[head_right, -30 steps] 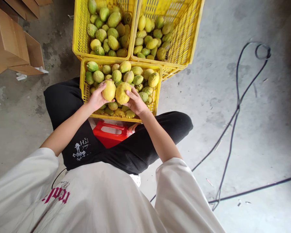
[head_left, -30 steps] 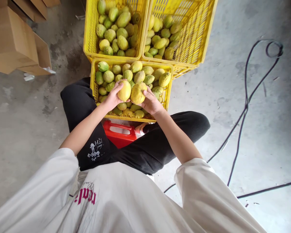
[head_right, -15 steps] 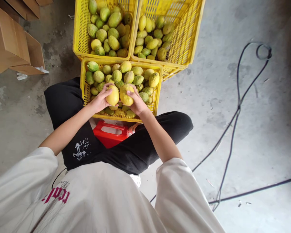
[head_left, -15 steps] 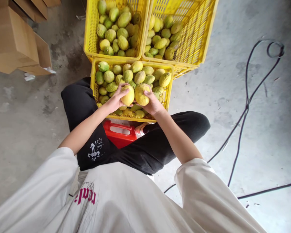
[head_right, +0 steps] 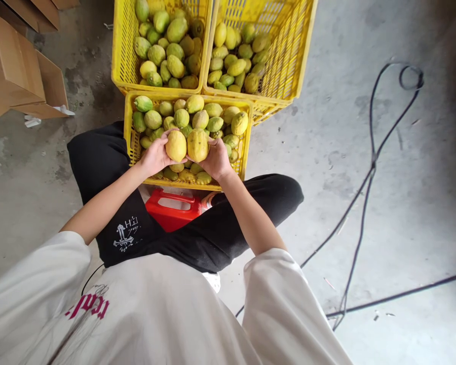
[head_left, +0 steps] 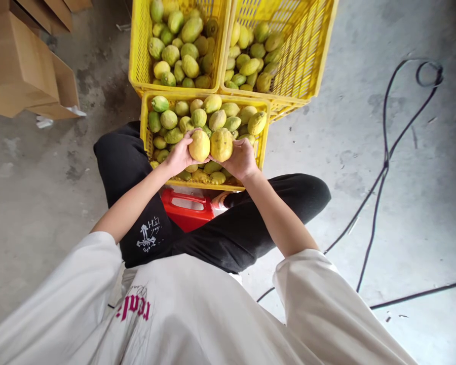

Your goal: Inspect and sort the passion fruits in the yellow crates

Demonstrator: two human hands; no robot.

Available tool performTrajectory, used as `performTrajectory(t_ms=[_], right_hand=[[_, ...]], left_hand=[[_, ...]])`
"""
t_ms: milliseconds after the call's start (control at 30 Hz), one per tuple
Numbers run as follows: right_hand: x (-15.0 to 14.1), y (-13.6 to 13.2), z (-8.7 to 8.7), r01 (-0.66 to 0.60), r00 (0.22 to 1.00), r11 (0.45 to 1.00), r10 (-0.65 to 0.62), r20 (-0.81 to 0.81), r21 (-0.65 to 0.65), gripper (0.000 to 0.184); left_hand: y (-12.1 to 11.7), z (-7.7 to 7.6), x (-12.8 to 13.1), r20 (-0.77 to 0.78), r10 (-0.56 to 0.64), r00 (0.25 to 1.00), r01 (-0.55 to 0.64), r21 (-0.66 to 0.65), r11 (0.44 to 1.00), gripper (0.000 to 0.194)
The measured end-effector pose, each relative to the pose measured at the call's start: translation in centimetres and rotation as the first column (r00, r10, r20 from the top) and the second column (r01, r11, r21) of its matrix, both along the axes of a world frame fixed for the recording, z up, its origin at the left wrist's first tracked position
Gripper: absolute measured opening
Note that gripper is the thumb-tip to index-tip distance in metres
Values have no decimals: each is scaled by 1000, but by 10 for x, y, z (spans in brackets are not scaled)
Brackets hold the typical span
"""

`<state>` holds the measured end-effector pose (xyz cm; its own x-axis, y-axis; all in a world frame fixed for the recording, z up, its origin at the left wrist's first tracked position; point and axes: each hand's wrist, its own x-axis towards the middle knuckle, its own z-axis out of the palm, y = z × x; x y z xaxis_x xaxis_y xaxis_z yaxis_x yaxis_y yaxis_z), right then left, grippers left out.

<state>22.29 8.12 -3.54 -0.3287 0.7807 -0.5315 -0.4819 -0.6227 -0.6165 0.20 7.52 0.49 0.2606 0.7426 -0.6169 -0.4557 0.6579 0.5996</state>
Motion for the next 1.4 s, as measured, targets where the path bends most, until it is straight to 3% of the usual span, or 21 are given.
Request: performTrajectory(t_ms=[200, 367, 500, 633, 767, 967, 1167, 1400], right_hand=[[7, -3, 6, -110, 994, 989, 110, -2, 100, 57], [1, -7, -4, -85, 996, 974, 89, -13, 209, 53], [0, -10, -14, -160, 987, 977, 160, 10, 138, 46], [5, -11, -16, -133, 990, 987, 128, 66, 87, 48], [6, -8, -10, -121, 993, 987, 121, 13, 107, 48], [5, 1, -1, -135, 991, 987, 136, -2, 90, 35], [6, 0, -14, -64, 998, 996, 63, 14, 56, 32], [6, -2, -21, -15, 1000, 999, 15, 19, 47, 35]], left_hand=[[-1, -4, -1, -37, 12, 999, -10, 48, 999, 50], [-1, -10, -5, -59, 18, 998, -16, 47, 999, 51], [-5, -11, -3, -89, -48, 995, 58, 113, 992, 33], [-4, -10, 1, -57, -47, 997, 49, 32, 998, 23], [0, -10, 3, -5, 7, 1000, -7, -24, 1000, 26], [0, -8, -3, -47, -65, 997, 69, 89, 994, 39], [0, -8, -8, -47, -97, 994, 104, 171, 980, 41], [-1, -14, -6, -107, -53, 993, 66, 115, 991, 52]])
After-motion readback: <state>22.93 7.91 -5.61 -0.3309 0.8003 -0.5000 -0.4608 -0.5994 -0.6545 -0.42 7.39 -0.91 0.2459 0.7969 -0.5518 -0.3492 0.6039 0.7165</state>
